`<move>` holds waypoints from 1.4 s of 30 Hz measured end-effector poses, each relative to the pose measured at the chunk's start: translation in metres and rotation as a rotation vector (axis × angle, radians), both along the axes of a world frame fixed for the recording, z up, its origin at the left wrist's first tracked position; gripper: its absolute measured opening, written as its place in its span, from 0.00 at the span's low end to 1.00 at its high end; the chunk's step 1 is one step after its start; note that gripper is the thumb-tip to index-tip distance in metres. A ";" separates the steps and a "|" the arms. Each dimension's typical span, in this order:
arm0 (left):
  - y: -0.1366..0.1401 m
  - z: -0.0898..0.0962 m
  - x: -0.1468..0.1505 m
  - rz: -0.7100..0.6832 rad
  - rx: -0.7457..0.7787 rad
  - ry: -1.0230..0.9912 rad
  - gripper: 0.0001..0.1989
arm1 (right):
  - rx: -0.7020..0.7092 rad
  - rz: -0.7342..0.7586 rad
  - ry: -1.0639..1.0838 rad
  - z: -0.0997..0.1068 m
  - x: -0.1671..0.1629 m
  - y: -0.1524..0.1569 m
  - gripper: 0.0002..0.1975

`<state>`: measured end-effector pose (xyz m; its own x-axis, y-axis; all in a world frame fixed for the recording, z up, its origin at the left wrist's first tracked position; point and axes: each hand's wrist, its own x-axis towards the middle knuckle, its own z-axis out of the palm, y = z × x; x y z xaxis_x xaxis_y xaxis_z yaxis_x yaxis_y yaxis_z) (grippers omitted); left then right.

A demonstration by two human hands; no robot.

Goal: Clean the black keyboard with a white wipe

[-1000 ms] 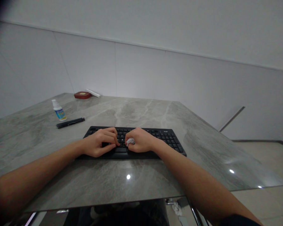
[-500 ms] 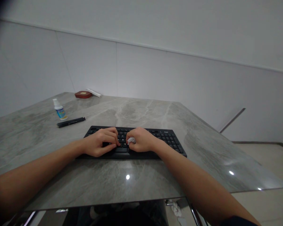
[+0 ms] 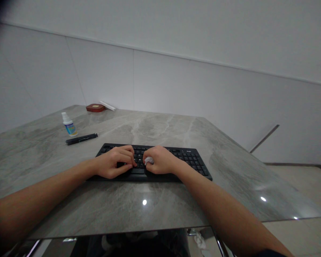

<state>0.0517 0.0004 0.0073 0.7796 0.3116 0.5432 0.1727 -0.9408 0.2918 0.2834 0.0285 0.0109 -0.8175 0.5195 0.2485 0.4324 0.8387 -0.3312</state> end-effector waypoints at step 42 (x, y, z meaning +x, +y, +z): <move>-0.001 0.001 0.000 0.006 -0.010 0.014 0.10 | 0.009 0.057 0.037 0.000 0.000 -0.001 0.10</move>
